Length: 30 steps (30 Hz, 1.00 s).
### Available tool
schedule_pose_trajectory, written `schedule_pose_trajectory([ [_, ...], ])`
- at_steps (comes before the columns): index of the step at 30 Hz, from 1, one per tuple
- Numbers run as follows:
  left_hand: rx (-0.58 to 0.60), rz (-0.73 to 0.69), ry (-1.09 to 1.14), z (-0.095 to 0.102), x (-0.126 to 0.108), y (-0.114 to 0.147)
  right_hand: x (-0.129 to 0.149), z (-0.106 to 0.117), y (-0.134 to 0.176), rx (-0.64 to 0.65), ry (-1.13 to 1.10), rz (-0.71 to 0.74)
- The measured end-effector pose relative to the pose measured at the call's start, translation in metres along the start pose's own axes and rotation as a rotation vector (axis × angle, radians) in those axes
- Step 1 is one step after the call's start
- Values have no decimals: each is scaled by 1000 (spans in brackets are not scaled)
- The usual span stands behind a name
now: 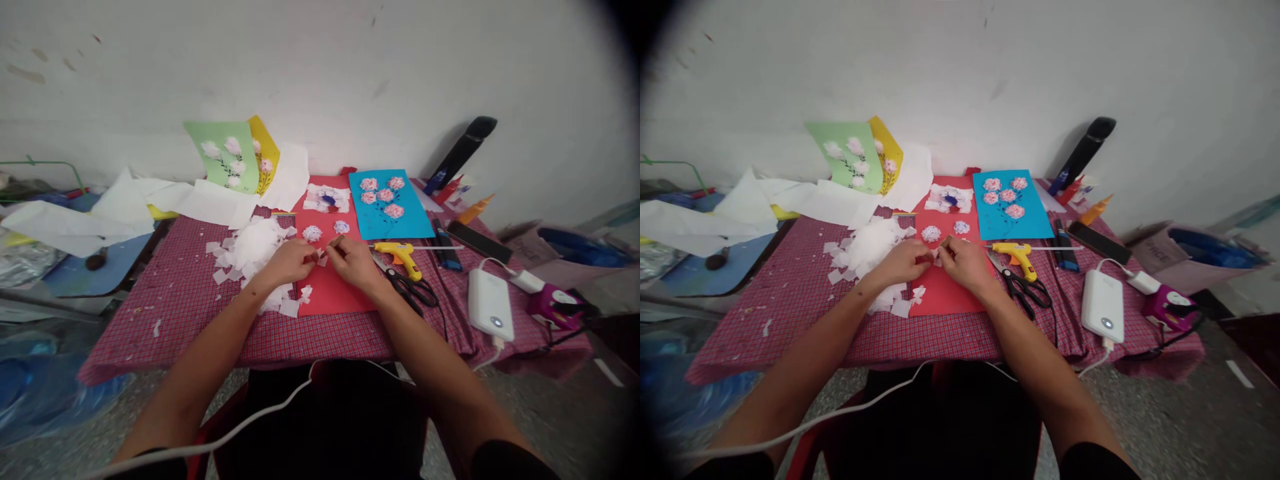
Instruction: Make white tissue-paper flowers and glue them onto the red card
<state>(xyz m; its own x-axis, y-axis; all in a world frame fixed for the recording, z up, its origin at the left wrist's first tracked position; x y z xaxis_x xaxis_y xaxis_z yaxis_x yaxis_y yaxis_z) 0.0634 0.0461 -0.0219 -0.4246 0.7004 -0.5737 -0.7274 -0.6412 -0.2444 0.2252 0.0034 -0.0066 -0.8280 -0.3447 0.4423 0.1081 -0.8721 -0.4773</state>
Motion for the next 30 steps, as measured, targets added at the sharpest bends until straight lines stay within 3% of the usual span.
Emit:
schedule_pose_trajectory([
  [4, 45, -60, 13, -2, -6, 1, 0, 9, 1, -69, -70, -11],
  [8, 64, -93, -10, -2, -10, 3, -11, 22, 2, -184, -51, -110],
  [17, 79, -78, -74, -1, -9, 3, -23, 12, 2, -85, -60, -177],
  [30, 73, -42, -57, -4, -4, 1, -23, 7, 2, -70, -171, -208],
])
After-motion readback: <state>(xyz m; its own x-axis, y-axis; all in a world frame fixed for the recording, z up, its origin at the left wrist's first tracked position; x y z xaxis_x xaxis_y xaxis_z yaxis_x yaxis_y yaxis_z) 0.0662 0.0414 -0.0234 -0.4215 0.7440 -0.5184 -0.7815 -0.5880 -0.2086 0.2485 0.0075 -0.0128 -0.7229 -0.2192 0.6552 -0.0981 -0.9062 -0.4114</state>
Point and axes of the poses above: each hand's wrist, its own y-axis away from the middle knuckle, its own z-axis out of the back of the hand, x = y × z, the point moved 6 cm from there along -y, towards the middle knuckle, and after that the axes turned 13 degrees about y, right-handed, at the moved point
